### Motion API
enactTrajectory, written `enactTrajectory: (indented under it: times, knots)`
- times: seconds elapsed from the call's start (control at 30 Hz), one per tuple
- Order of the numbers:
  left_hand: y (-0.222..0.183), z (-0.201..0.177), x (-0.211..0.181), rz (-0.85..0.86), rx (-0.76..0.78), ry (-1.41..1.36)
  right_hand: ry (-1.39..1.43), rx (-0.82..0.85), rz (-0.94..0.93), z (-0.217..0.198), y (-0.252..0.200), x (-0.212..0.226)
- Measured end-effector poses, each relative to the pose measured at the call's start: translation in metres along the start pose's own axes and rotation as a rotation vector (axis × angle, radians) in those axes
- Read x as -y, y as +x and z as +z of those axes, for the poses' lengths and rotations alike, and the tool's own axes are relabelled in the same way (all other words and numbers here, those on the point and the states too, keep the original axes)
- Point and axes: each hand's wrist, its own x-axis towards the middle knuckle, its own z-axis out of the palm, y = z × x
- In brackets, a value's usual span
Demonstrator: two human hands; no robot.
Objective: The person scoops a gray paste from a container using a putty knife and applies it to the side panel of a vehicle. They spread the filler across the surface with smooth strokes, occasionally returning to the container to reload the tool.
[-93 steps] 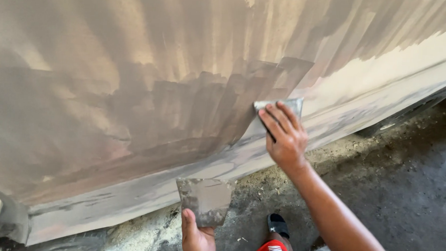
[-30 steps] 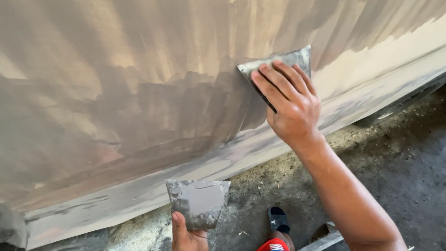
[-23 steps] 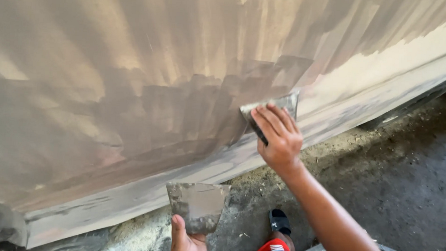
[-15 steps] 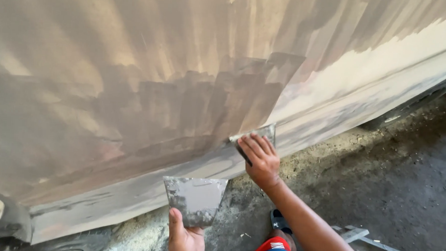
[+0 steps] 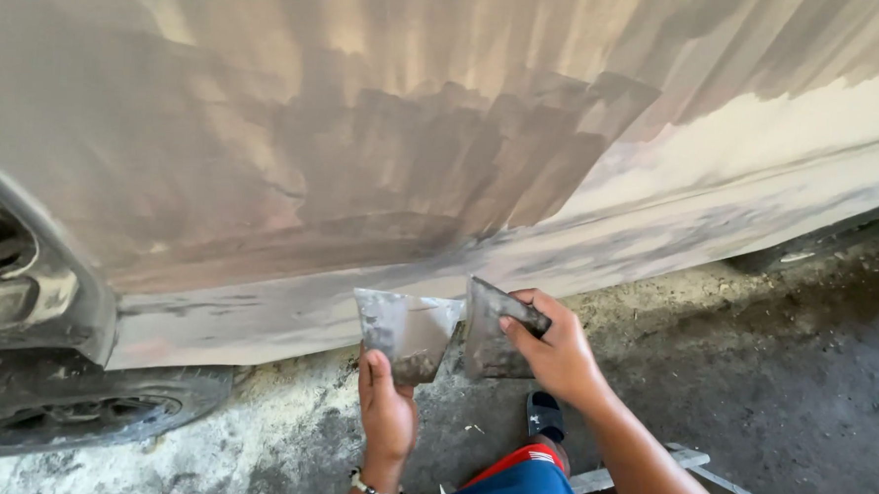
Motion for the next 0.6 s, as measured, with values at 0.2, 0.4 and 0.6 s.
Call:
enactTrajectory:
  times: [0.2,0.4,0.6]
  knots:
    - [-0.013,0.0,0.002,-0.079,-0.08,0.355,0.095,-0.036,0.06,0.01,0.0,-0.033]
    - [-0.017,0.011,-0.005,-0.01,-0.004,0.332,-0.191,-0.056,-0.409,0.011,-0.016,0.034]
    - [-0.022,0.026,-0.011,0.042,0.06,0.35,-0.311,0.046,-0.396,0.018,-0.013,0.056]
